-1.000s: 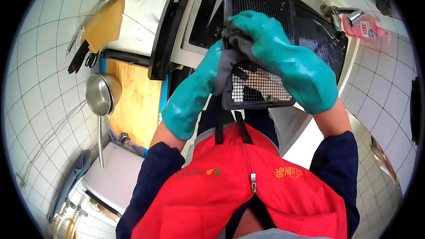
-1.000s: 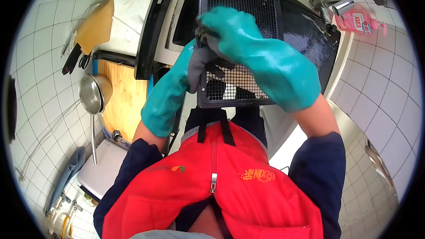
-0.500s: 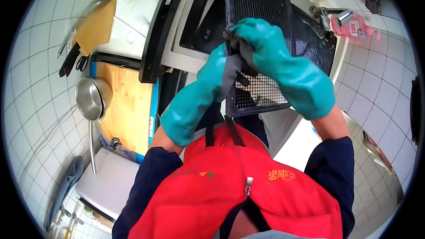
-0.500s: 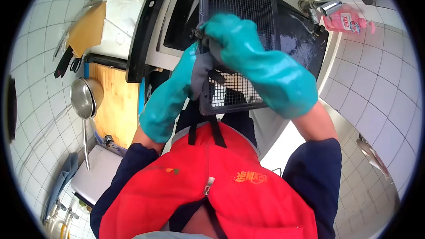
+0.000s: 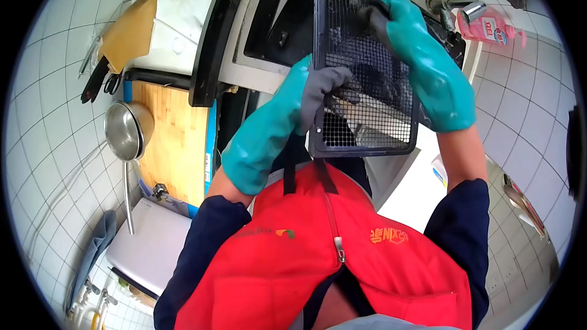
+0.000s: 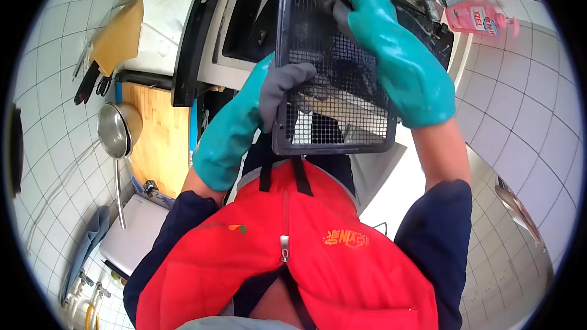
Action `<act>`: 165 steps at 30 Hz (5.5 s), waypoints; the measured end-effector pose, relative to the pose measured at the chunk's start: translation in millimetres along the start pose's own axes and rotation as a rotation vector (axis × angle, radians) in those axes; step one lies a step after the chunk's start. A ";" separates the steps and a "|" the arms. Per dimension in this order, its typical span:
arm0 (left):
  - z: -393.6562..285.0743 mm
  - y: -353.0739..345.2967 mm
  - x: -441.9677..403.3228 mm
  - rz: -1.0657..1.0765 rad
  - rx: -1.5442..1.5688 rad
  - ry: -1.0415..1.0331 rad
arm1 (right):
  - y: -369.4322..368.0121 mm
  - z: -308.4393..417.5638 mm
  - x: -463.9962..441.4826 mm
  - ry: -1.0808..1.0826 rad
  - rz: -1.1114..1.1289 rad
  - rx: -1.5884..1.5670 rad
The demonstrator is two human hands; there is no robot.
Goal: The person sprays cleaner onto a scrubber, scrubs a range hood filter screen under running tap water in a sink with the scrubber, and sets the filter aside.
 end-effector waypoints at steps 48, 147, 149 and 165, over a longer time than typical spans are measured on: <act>10.4 -40.5 21.3 0.006 -0.063 0.140 | -6.8 -19.7 -91.9 -0.041 -0.152 0.391; 54.5 3.8 -136.6 -0.114 -0.146 0.350 | 120.1 -188.2 86.1 -0.272 0.339 -0.813; 62.7 0.8 -146.1 -0.138 -0.163 0.365 | 126.3 -175.5 89.2 -0.279 0.343 -0.821; 36.2 9.2 -199.0 -0.197 0.412 0.033 | 134.5 -121.5 95.0 -0.053 0.337 -0.641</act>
Point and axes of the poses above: each hand's wrist, its own x-axis away from the middle knuckle, its own y-axis out of the back of the hand, z = x × y, the point moved 6 cm from there along -x, towards the middle knuckle, and after that the axes turned 4 degrees about z, right-handed, at the moved point
